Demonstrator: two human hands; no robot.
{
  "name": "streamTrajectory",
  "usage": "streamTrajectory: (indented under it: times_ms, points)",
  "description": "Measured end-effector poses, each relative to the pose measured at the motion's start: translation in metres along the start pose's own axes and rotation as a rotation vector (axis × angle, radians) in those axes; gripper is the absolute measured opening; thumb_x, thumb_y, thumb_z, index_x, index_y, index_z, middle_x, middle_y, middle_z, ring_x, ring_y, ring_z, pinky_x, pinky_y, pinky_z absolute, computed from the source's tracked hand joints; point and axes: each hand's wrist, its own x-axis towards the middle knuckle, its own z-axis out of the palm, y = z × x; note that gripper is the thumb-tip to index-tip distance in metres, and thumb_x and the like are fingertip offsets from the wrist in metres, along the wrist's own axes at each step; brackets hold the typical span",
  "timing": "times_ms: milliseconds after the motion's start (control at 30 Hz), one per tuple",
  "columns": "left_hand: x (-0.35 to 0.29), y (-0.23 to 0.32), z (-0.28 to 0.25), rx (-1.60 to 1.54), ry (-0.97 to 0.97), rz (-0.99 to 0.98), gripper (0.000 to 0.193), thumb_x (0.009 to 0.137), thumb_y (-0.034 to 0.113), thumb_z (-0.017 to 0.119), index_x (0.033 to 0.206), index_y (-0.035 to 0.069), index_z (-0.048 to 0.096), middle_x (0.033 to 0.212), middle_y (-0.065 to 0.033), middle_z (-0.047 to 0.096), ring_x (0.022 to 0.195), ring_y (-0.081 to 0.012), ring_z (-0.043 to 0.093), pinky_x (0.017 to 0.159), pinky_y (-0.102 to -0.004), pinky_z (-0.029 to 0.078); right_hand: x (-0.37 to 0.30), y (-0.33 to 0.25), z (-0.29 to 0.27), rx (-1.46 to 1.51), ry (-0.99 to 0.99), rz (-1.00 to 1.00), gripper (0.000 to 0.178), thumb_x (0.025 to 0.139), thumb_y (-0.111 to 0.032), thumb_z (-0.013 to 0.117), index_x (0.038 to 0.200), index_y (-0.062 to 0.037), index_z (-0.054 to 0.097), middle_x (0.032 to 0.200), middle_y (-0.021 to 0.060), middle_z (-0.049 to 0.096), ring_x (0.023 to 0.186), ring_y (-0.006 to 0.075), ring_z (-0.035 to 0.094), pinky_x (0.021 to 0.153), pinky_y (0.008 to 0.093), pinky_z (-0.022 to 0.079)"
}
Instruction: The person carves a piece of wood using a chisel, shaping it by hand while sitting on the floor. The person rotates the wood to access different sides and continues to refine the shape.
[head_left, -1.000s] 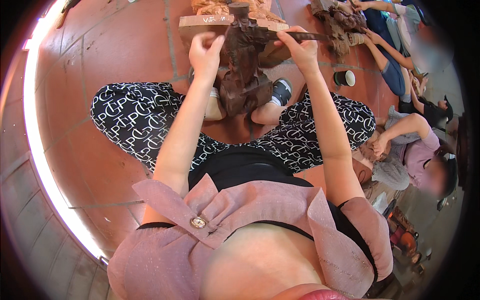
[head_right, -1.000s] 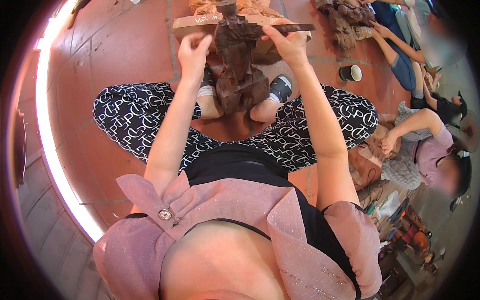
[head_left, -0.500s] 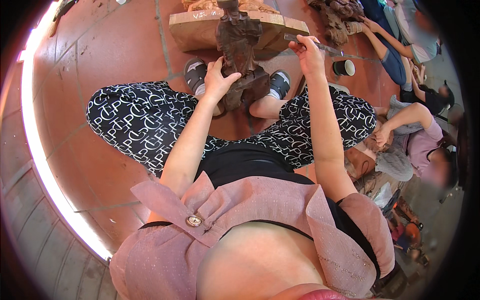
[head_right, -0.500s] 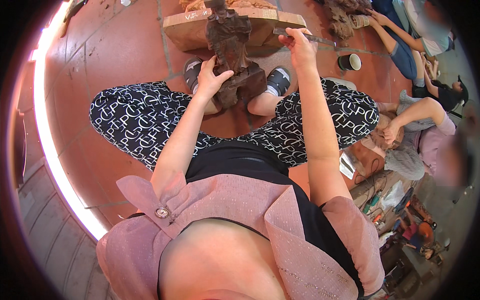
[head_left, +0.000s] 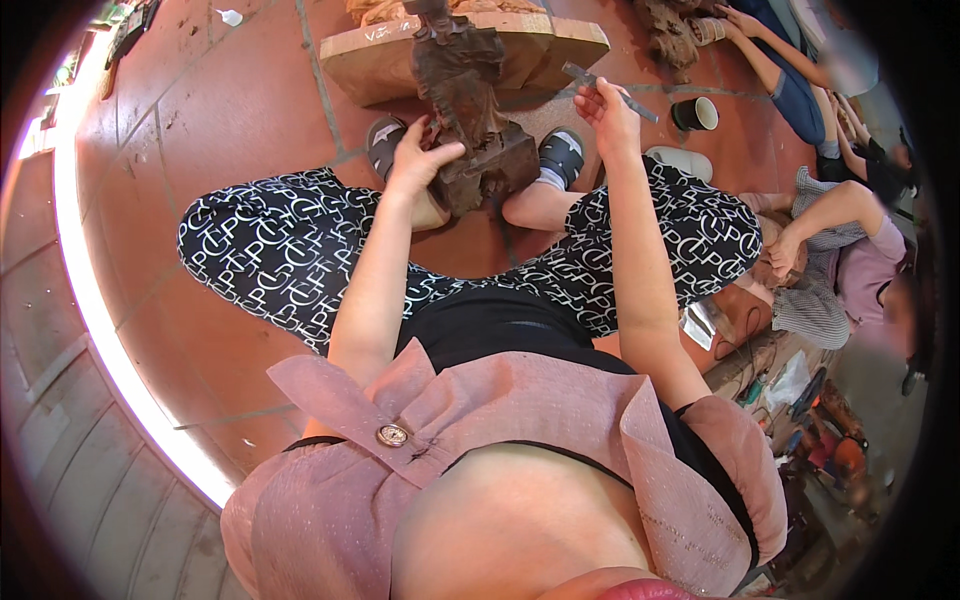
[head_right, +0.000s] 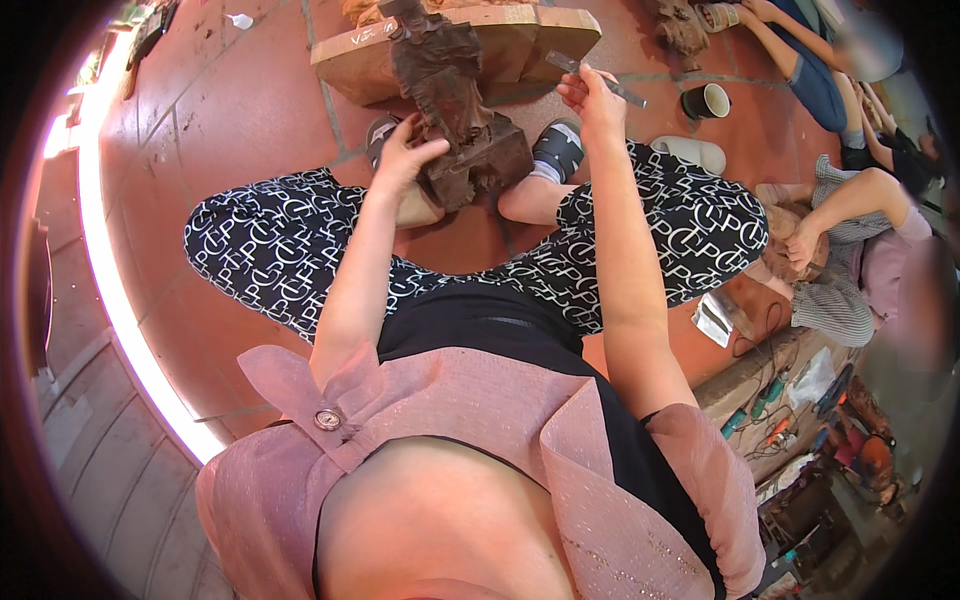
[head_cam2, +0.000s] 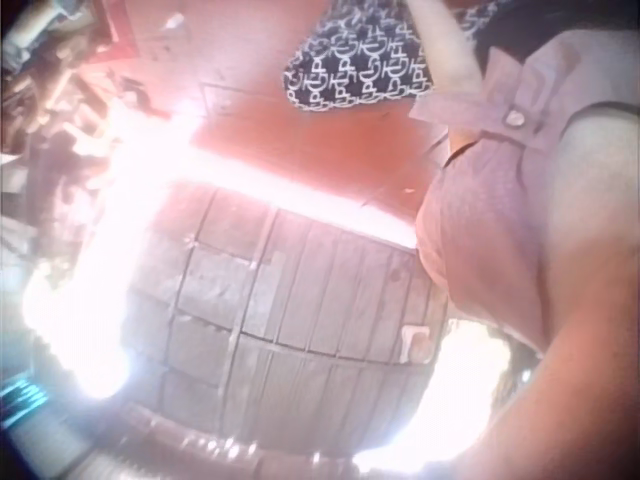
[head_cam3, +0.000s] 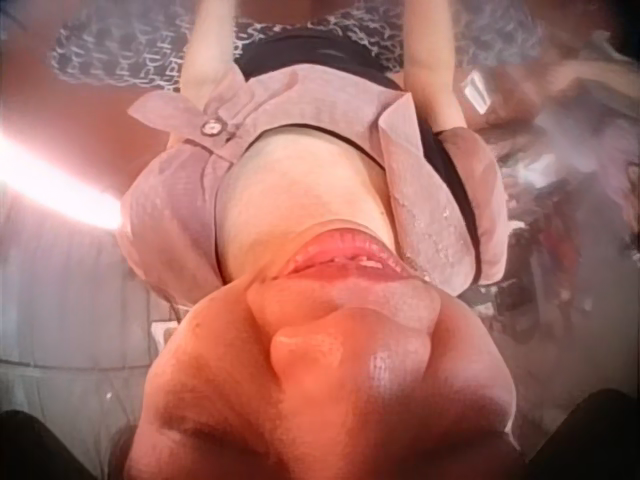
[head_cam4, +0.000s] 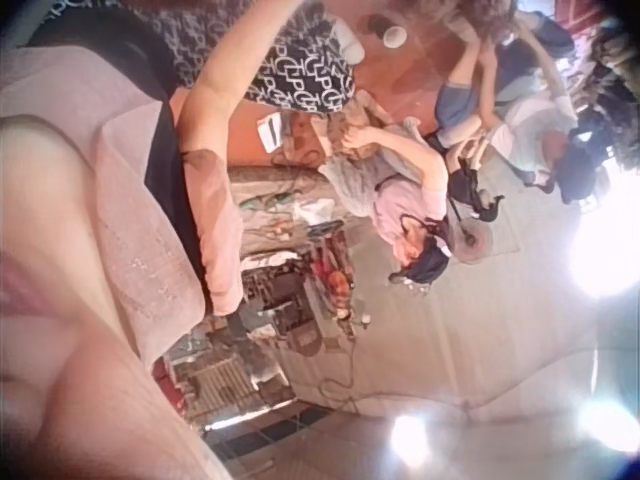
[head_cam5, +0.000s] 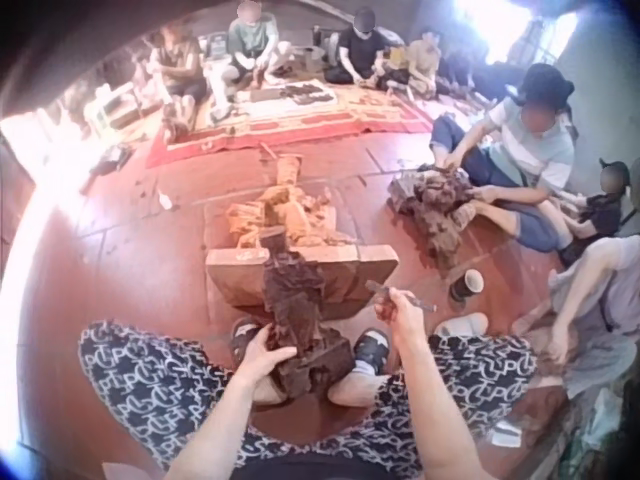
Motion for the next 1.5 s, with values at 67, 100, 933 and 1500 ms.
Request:
streamTrajectory:
  times_ms: [67, 100, 933, 1500]
  points:
    - [-0.008, 0.007, 0.011, 0.401, 0.044, 0.016, 0.083, 0.057, 0.022, 0.076, 0.127, -0.005, 0.040, 0.126, -0.0204, 0.043, 0.118, -0.0304, 0.041, 0.099, -0.0333, 0.032, 0.002, 0.008, -0.009, 0.003, 0.009, 0.003, 0.016, 0.084, -0.018, 0.055, 0.091, -0.0046, 0.050, 0.081, 0.0104, 0.061, 0.071, 0.0195, 0.061, 0.066, 0.0316, 0.049]
    - [-0.005, 0.006, 0.010, 0.398, 0.037, -0.001, 0.082, 0.057, 0.022, 0.076, 0.126, -0.004, 0.041, 0.125, -0.0207, 0.044, 0.118, -0.0303, 0.041, 0.099, -0.0335, 0.032, 0.004, 0.012, -0.013, 0.007, 0.012, -0.003, 0.017, 0.084, -0.019, 0.056, 0.091, -0.0043, 0.050, 0.080, 0.0105, 0.062, 0.069, 0.0192, 0.061, 0.064, 0.0314, 0.049]
    - [-0.034, -0.033, -0.009, 0.175, 0.003, -0.235, 0.065, 0.070, 0.008, 0.056, 0.129, -0.006, 0.035, 0.123, -0.0204, 0.047, 0.102, -0.0233, 0.053, 0.085, -0.0276, 0.042, 0.009, 0.049, 0.012, -0.698, -0.052, 0.179, 0.028, 0.072, -0.022, 0.058, 0.069, 0.0053, 0.062, 0.058, 0.0105, 0.062, 0.046, 0.0151, 0.058, 0.047, 0.0279, 0.049]
    - [-0.041, -0.009, 0.006, 0.653, -0.040, -0.088, 0.087, 0.062, 0.037, 0.071, 0.134, 0.007, 0.031, 0.126, -0.0203, 0.042, 0.111, -0.0340, 0.047, 0.089, -0.0371, 0.039, -0.018, 0.066, 0.029, -0.621, 0.039, 0.003, 0.016, 0.077, -0.015, 0.051, 0.078, -0.0004, 0.058, 0.056, 0.0105, 0.060, 0.045, 0.0154, 0.058, 0.044, 0.0283, 0.047]
